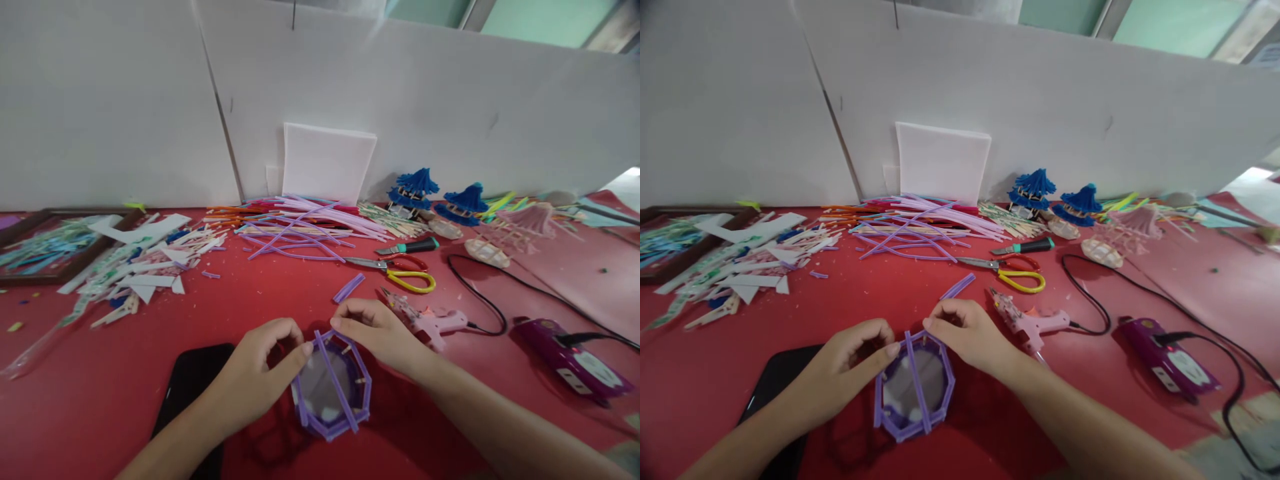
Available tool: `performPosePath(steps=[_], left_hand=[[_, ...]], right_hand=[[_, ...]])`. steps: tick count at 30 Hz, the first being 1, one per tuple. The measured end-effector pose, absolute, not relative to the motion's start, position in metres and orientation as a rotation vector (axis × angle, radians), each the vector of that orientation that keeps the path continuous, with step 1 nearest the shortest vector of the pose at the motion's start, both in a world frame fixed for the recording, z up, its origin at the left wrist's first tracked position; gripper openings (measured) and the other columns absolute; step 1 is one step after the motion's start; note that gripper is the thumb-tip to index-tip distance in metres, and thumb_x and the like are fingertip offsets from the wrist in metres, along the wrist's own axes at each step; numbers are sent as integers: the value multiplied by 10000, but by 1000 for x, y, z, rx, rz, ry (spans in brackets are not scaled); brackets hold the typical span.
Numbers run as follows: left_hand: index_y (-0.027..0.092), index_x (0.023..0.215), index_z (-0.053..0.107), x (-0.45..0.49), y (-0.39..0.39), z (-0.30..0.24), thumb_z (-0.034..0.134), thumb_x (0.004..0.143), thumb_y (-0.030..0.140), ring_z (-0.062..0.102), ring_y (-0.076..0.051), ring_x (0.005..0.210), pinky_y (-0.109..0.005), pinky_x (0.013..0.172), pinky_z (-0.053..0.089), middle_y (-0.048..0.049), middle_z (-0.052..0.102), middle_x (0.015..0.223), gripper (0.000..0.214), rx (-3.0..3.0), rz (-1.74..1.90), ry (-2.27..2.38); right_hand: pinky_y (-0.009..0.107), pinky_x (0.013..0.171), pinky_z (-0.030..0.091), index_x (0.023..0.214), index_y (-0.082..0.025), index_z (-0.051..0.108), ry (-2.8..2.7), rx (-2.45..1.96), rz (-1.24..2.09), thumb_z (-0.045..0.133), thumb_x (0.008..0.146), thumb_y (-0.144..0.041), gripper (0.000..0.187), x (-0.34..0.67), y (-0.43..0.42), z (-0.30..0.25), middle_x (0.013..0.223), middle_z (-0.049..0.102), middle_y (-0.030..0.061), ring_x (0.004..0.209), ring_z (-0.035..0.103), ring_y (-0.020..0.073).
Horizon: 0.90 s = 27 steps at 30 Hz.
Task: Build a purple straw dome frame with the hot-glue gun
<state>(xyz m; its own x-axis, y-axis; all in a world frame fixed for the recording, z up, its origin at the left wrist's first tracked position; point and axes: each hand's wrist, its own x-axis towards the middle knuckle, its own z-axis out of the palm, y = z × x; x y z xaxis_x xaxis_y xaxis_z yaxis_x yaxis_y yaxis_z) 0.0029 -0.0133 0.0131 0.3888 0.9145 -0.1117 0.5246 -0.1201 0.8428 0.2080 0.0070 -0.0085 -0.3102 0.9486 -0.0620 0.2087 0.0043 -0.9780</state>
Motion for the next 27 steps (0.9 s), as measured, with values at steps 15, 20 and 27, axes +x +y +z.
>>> performPosePath(steps=[15,20,27], left_hand=[[208,666,491,7,-15,13,461,866,359,456,-138,620,-240,562,352,41,481,650,252,1710,553,1233],[215,808,537,8,-14,6,519,846,320,513,-147,718,-251,645,404,22,550,761,113,1547,689,1223],[193,758,553,8,-10,3,519,802,334,495,-158,733,-279,684,393,12,532,738,151,1452,648,1134]], right_hand=[[208,522,346,703,-168,547,-1724,-1239,1262,552,842,-307,197,209,4,-6,628,499,-39,555,441,85],[237,698,457,889,-184,648,-1726,-1067,1167,573,858,-253,106,207,2,-7,837,645,15,766,592,125],[254,744,480,907,-175,698,-1828,-942,1106,593,841,-197,127,203,1,-4,840,678,30,785,622,129]])
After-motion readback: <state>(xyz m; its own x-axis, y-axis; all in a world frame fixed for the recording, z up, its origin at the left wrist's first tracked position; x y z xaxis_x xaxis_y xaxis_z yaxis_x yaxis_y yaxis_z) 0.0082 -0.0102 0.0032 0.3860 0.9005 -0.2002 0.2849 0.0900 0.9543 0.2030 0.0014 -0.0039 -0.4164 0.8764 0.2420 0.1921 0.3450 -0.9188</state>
